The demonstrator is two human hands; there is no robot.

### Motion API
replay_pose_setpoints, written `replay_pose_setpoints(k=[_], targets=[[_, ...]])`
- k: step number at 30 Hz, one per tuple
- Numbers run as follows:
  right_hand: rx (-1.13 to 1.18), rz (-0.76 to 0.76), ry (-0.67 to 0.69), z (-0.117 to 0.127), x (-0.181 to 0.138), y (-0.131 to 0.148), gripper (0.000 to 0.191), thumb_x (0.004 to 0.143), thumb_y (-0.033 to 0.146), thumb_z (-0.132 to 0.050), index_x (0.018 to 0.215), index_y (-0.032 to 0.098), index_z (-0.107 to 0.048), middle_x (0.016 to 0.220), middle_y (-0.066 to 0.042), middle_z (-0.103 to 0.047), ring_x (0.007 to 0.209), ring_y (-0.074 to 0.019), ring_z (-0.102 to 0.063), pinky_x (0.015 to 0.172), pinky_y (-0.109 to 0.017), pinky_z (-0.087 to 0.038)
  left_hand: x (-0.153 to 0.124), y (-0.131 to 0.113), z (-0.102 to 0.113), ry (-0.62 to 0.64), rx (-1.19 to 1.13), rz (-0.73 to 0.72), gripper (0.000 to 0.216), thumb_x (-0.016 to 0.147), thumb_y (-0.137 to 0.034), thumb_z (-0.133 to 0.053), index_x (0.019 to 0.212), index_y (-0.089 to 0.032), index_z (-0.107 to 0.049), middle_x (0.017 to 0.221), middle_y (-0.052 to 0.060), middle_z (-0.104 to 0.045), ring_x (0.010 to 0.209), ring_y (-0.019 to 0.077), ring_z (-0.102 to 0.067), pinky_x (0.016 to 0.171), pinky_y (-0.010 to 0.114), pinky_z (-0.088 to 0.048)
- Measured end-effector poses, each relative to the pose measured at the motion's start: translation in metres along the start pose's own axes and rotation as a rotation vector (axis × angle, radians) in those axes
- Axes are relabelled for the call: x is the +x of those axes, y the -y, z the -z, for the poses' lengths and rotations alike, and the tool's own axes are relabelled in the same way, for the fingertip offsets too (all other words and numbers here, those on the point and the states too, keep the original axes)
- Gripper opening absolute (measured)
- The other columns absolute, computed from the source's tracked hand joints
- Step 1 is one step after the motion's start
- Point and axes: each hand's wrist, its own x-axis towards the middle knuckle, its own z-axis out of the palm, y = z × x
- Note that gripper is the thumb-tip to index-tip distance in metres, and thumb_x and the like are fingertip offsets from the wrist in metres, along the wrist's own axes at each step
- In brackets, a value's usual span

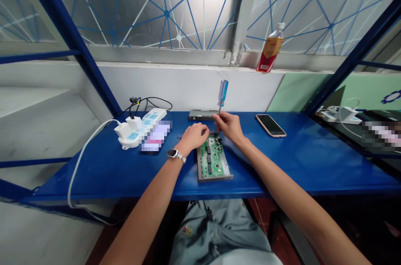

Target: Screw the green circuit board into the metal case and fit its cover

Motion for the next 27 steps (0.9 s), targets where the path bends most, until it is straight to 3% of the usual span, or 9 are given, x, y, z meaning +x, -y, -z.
replay_pose_setpoints(k=[4,9,15,18,23,27], targets=[[-0.034,-0.009,0.029,0.002,0.002,0.001,0.05,0.094,0.06,-0.061,0.064,0.02,-0.061,0.052,0.0,-0.061,0.049,-0.0152,-0.058,0.055,-0.027,-0.042,0.017,-0.001,-0.001,-0.06,-0.189,-0.074,0.018,0.087,-0.029,-0.065,0.098,-0.02,-0.076,0.102,0.008,-0.077,0.098,0.0256,-0.07,0.089,0.035,-0.052],[-0.189,0.128,-0.059,0.006,0.006,0.0,0.05,0.095,0.052,-0.062,0.057,0.019,-0.056,0.061,-0.001,-0.054,0.058,-0.0137,-0.049,0.059,-0.028,-0.035,0.05,0.0,0.0,0.166,-0.511,-0.117,0.021,0.072,-0.034,-0.08,0.073,-0.014,-0.073,0.071,0.003,-0.074,0.072,0.0212,-0.069,0.066,0.028,-0.05],[-0.179,0.106,-0.055,0.004,0.006,-0.003,0.05,0.094,0.05,-0.063,0.056,0.02,-0.053,0.061,0.001,-0.048,0.059,-0.0135,-0.045,0.06,-0.029,-0.034,0.045,-0.003,-0.014,-0.046,-0.627,-0.075,0.018,0.074,-0.029,-0.077,0.07,-0.012,-0.072,0.07,0.005,-0.074,0.067,0.018,-0.066,0.064,0.026,-0.047],[-0.132,0.086,-0.009,0.006,0.007,0.0,0.042,0.096,0.05,-0.06,0.068,0.019,-0.062,0.067,-0.001,-0.057,0.063,-0.0148,-0.051,0.064,-0.029,-0.039,0.038,-0.005,-0.02,-0.096,-0.563,-0.074,0.019,0.079,-0.03,-0.074,0.072,-0.013,-0.075,0.075,0.007,-0.077,0.072,0.0202,-0.069,0.066,0.027,-0.049],[0.001,0.059,0.153,0.018,0.012,0.003,0.035,0.098,0.046,-0.054,0.111,0.018,-0.071,0.097,-0.006,-0.068,0.077,-0.017,-0.061,0.072,-0.031,-0.049,0.036,-0.002,-0.022,-0.082,-0.559,-0.08,0.02,0.084,-0.032,-0.071,0.082,-0.014,-0.079,0.084,0.009,-0.08,0.081,0.0229,-0.073,0.073,0.029,-0.053],[0.028,0.048,0.262,0.026,0.018,0.009,0.033,0.097,0.045,-0.055,0.106,0.018,-0.072,0.098,-0.007,-0.071,0.083,-0.0196,-0.063,0.073,-0.032,-0.051,0.033,-0.002,-0.016,-0.031,-0.568,-0.114,0.02,0.086,-0.029,-0.067,0.09,-0.016,-0.082,0.093,0.008,-0.082,0.09,0.0245,-0.075,0.08,0.03,-0.055]])
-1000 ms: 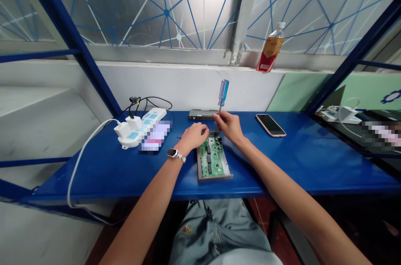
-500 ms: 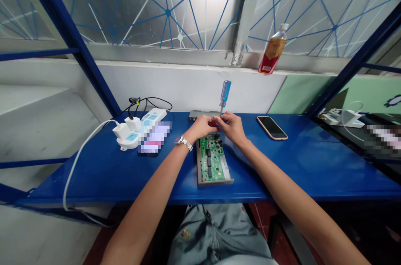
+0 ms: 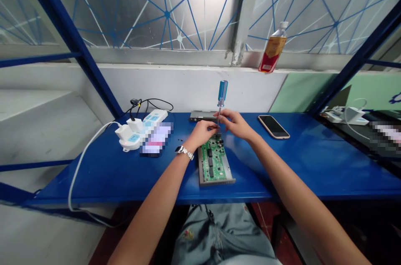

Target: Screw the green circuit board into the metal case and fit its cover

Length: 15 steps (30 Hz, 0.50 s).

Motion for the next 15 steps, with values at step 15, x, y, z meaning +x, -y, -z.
replay_pose_setpoints(k=[15], targets=[[-0.087,-0.005,-0.234,-0.005,0.001,0.005,0.035,0.087,0.048,-0.069,0.069,0.021,-0.055,0.065,0.001,-0.058,0.064,-0.0142,-0.05,0.063,-0.029,-0.04,0.0,-0.007,-0.016,-0.242,-0.03,0.03,0.021,0.08,-0.036,-0.08,0.078,-0.017,-0.071,0.081,0.006,-0.077,0.077,0.0197,-0.071,0.075,0.03,-0.053]])
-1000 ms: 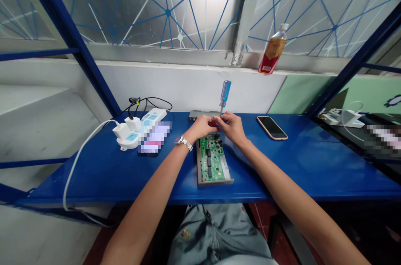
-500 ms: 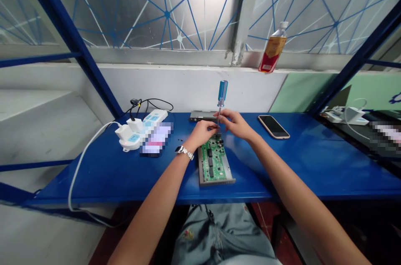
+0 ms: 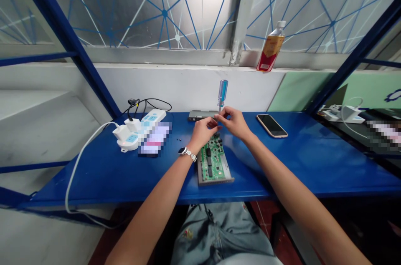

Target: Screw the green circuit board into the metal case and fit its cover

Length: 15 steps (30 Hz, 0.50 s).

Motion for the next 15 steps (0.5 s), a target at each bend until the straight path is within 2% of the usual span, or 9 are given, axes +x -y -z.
replay_pose_setpoints(k=[5,8,11,15], targets=[[0.016,-0.009,-0.003,-0.002,0.0,0.002,0.033,0.086,0.046,-0.072,0.071,0.02,-0.057,0.064,0.002,-0.056,0.062,-0.0136,-0.049,0.062,-0.028,-0.041,0.001,-0.002,0.005,0.046,-0.021,0.014,0.014,0.083,-0.029,-0.076,0.08,-0.016,-0.076,0.084,0.008,-0.079,0.08,0.0221,-0.073,0.078,0.031,-0.055],[0.042,0.021,0.093,0.001,0.0,0.001,0.025,0.09,0.042,-0.068,0.095,0.018,-0.069,0.081,-0.002,-0.064,0.069,-0.0145,-0.056,0.069,-0.029,-0.047,0.001,-0.003,0.008,0.085,-0.018,0.005,0.016,0.085,-0.029,-0.073,0.083,-0.014,-0.078,0.088,0.009,-0.081,0.085,0.0239,-0.074,0.083,0.033,-0.055],[0.057,0.032,0.205,0.007,0.001,-0.001,0.035,0.095,0.042,-0.06,0.117,0.018,-0.071,0.1,-0.006,-0.067,0.076,-0.0155,-0.061,0.071,-0.03,-0.051,0.002,-0.005,0.011,0.122,-0.009,-0.027,0.016,0.086,-0.027,-0.071,0.087,-0.015,-0.08,0.092,0.008,-0.081,0.089,0.0246,-0.075,0.086,0.033,-0.054],[0.048,0.023,0.263,0.012,0.004,0.001,0.034,0.097,0.042,-0.056,0.112,0.018,-0.075,0.108,-0.009,-0.069,0.077,-0.0155,-0.062,0.068,-0.029,-0.051,0.002,-0.006,0.012,0.173,-0.016,-0.049,0.016,0.088,-0.024,-0.068,0.091,-0.016,-0.082,0.095,0.007,-0.082,0.093,0.0249,-0.074,0.09,0.034,-0.054]])
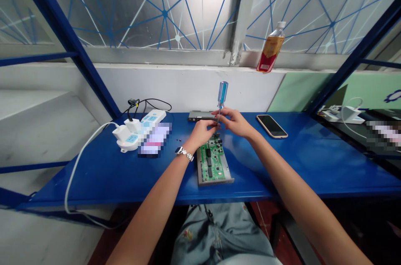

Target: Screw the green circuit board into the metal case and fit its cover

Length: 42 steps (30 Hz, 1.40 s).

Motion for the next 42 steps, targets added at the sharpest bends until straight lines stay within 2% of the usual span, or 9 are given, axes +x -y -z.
replay_pose_setpoints(k=[4,8,16,24,28,32,34,39,42], targets=[[0.001,0.009,0.002,0.002,0.002,0.003,0.031,0.096,0.04,-0.058,0.105,0.018,-0.076,0.102,-0.008,-0.072,0.074,-0.0163,-0.064,0.073,-0.032,-0.052,0.0,0.001,0.0,0.038,-0.033,-0.015,0.02,0.091,-0.022,-0.062,0.094,-0.017,-0.081,0.098,0.007,-0.081,0.099,0.0253,-0.074,0.096,0.035,-0.053],[-0.013,0.035,-0.04,0.0,0.004,0.003,0.029,0.095,0.042,-0.06,0.083,0.018,-0.072,0.087,-0.007,-0.072,0.076,-0.0181,-0.062,0.081,-0.035,-0.05,-0.002,0.001,-0.003,0.022,-0.028,-0.012,0.02,0.093,-0.025,-0.061,0.096,-0.015,-0.078,0.101,0.009,-0.081,0.101,0.0254,-0.074,0.095,0.035,-0.053],[0.02,-0.031,-0.216,-0.011,0.005,0.002,0.031,0.085,0.045,-0.07,0.071,0.019,-0.06,0.064,0.001,-0.058,0.062,-0.0138,-0.048,0.062,-0.029,-0.039,-0.002,0.005,-0.011,-0.148,0.012,0.026,0.025,0.08,-0.036,-0.08,0.089,-0.016,-0.069,0.088,0.007,-0.076,0.083,0.0201,-0.07,0.08,0.03,-0.054],[0.031,-0.062,-0.301,-0.02,0.007,0.001,0.041,0.082,0.05,-0.075,0.065,0.021,-0.052,0.06,0.003,-0.053,0.059,-0.0125,-0.045,0.058,-0.028,-0.037,-0.001,0.004,-0.012,-0.179,-0.109,0.069,0.023,0.081,-0.037,-0.078,0.082,-0.015,-0.071,0.08,0.007,-0.076,0.072,0.0188,-0.071,0.07,0.029,-0.055],[0.038,-0.064,-0.222,-0.016,0.007,0.002,0.035,0.083,0.049,-0.073,0.071,0.02,-0.057,0.066,0.001,-0.06,0.061,-0.0133,-0.051,0.062,-0.028,-0.043,-0.001,0.006,-0.01,-0.139,-0.148,0.063,0.015,0.083,-0.027,-0.073,0.087,-0.013,-0.076,0.089,0.01,-0.08,0.083,0.0232,-0.075,0.08,0.033,-0.058],[0.083,-0.052,-0.057,-0.005,0.005,0.006,0.031,0.09,0.048,-0.064,0.097,0.019,-0.07,0.084,-0.004,-0.07,0.068,-0.0156,-0.061,0.065,-0.03,-0.049,0.0,0.006,-0.006,-0.031,-0.195,0.027,0.016,0.086,-0.023,-0.067,0.09,-0.014,-0.079,0.095,0.01,-0.081,0.094,0.0258,-0.076,0.089,0.036,-0.059],[0.089,-0.048,0.004,0.001,0.005,0.007,0.033,0.092,0.047,-0.06,0.102,0.018,-0.073,0.084,-0.005,-0.071,0.069,-0.0165,-0.063,0.065,-0.03,-0.05,0.0,0.004,-0.005,0.016,-0.196,0.01,0.018,0.088,-0.022,-0.064,0.092,-0.014,-0.079,0.097,0.009,-0.081,0.097,0.0256,-0.076,0.092,0.036,-0.058],[0.04,-0.027,-0.019,0.005,0.007,0.01,0.032,0.091,0.047,-0.064,0.082,0.017,-0.072,0.07,-0.002,-0.069,0.069,-0.0178,-0.062,0.071,-0.031,-0.049,-0.001,0.0,-0.006,0.053,-0.184,0.025,0.021,0.093,-0.023,-0.058,0.097,-0.014,-0.077,0.099,0.01,-0.081,0.097,0.0237,-0.076,0.093,0.036,-0.058],[0.04,-0.036,-0.082,0.002,0.008,0.013,0.035,0.088,0.048,-0.067,0.07,0.018,-0.067,0.065,-0.002,-0.066,0.064,-0.0162,-0.059,0.068,-0.03,-0.046,-0.002,0.0,-0.009,-0.026,-0.115,0.005,0.019,0.091,-0.028,-0.065,0.098,-0.014,-0.075,0.097,0.01,-0.08,0.09,0.0224,-0.074,0.087,0.034,-0.058]])
